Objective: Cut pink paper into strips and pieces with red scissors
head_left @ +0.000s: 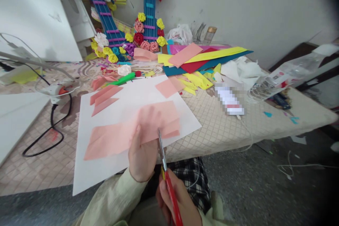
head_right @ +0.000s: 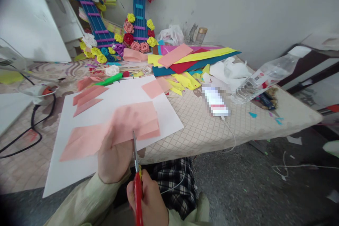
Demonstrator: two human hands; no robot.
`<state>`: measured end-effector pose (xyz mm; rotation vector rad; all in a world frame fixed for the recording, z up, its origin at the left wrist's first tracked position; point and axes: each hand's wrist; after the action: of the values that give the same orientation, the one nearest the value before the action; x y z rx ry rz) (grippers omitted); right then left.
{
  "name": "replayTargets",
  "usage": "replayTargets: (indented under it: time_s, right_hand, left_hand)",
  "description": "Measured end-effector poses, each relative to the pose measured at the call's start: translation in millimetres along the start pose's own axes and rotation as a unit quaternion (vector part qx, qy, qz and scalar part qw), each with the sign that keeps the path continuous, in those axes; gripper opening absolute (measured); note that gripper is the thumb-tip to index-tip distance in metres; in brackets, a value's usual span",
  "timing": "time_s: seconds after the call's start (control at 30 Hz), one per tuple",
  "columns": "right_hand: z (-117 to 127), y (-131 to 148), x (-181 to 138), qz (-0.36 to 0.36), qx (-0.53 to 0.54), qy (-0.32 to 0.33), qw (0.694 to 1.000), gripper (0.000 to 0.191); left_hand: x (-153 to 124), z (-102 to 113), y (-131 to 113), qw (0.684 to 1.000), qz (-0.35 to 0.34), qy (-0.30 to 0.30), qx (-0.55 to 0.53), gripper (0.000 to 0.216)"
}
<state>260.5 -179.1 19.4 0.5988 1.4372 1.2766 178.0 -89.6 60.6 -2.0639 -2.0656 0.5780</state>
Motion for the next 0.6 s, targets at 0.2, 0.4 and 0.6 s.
replayTargets:
  time_s: [0.2, 0.4, 0.6]
  right_hand:
    - [-0.5, 3.3, -2.1, -0.016, 0.009, -0.011, 1.0, 0.048]
    - [-0.1, 3.3, -2.5, -0.031, 0.015, 0.004, 0.999, 0.052]
    - [-1.1, 1.9, -1.8, -0.026, 0.022, 0.012, 0.999, 0.05]
  left_hand:
    - [0.7, -0.6, 0.0, 1.0, -0.024, -0.003, 0.001, 0.033]
    - [2.0, -1.8, -1.4, 1.0, -0.011, -0.021, 0.009, 0.032]
    - [0.5, -2.1, -2.6, 0.999, 0.006, -0.049, -0.004, 0.029]
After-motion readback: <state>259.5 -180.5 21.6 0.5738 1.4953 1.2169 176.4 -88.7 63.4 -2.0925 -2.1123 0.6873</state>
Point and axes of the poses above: each hand's wrist, its own x-axis towards the middle knuckle, its own z-axis out of the back of the hand, y = z × x, and after that the axes turned 11 degrees about -x, right-handed
